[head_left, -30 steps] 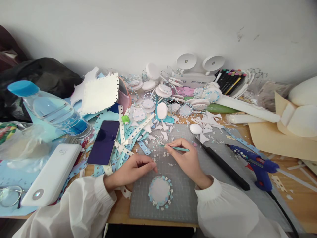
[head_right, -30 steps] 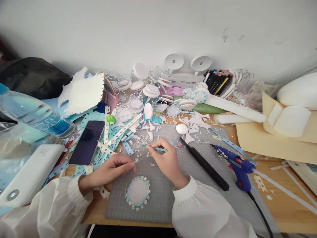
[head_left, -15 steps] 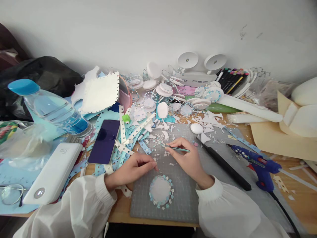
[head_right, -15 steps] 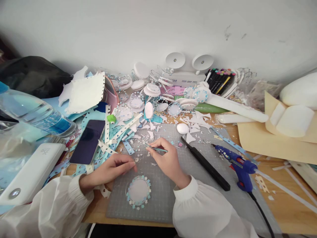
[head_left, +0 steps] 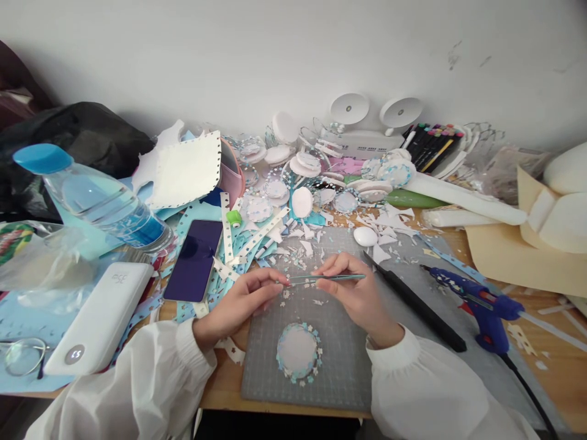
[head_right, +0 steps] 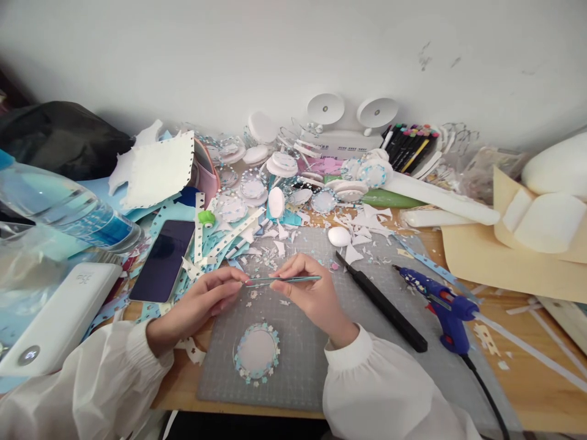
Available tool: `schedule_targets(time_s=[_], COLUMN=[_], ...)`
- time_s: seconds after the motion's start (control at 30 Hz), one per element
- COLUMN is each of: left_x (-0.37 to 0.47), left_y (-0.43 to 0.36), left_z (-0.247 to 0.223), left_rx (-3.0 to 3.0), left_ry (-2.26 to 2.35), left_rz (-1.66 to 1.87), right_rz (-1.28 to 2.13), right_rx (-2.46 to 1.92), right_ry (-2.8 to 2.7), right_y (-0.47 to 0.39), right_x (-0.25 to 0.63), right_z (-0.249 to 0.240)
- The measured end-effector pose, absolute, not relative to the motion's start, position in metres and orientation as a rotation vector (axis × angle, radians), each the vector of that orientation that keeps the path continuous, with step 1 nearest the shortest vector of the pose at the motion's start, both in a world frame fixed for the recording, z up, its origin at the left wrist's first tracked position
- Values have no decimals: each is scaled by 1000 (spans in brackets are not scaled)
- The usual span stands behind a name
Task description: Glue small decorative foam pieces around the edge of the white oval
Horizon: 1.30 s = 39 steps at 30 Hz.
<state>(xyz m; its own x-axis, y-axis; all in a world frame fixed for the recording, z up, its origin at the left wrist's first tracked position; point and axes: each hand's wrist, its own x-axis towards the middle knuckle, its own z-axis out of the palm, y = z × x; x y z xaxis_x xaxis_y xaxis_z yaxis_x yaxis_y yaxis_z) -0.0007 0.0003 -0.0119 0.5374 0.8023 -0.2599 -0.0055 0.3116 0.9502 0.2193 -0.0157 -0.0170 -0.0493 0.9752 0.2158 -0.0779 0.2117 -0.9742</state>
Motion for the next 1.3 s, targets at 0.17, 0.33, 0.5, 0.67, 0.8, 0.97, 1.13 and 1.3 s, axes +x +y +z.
schedule_targets(time_s=[0.17, 0.33, 0.5, 0.67, 0.8, 0.97, 1.13, 1.3], left_x=[1, 1, 0, -3, -4, -3, -4, -4], left_y=[0, 0, 0, 3, 4, 1, 2, 2], left_z=[-13, -16, -15, -14, -14, -15, -15, -17], left_rx=[1013, 1013, 1009, 1009, 1093, 1215, 1175, 1096], left_ry=[832, 855, 833, 827, 895, 954, 1012, 962], left_rz=[691, 677, 711, 883, 1022, 1006, 1069, 1092], right_rz=[1125, 1123, 1095, 980, 891, 846, 736, 696], right_rx=[-930, -940, -973, -1096, -1231, -1230, -1212, -1176], right_ry=[-1359, -1377, -1322, -1200, -1192, -1269, -1424, -1587], right_y=[-18, -19, -18, -13, -10, -13, -16, -17], right_x=[217, 215, 216, 220, 220, 217, 215, 214], right_z=[-17, -16, -17, -20, -20, -20, -25, -33])
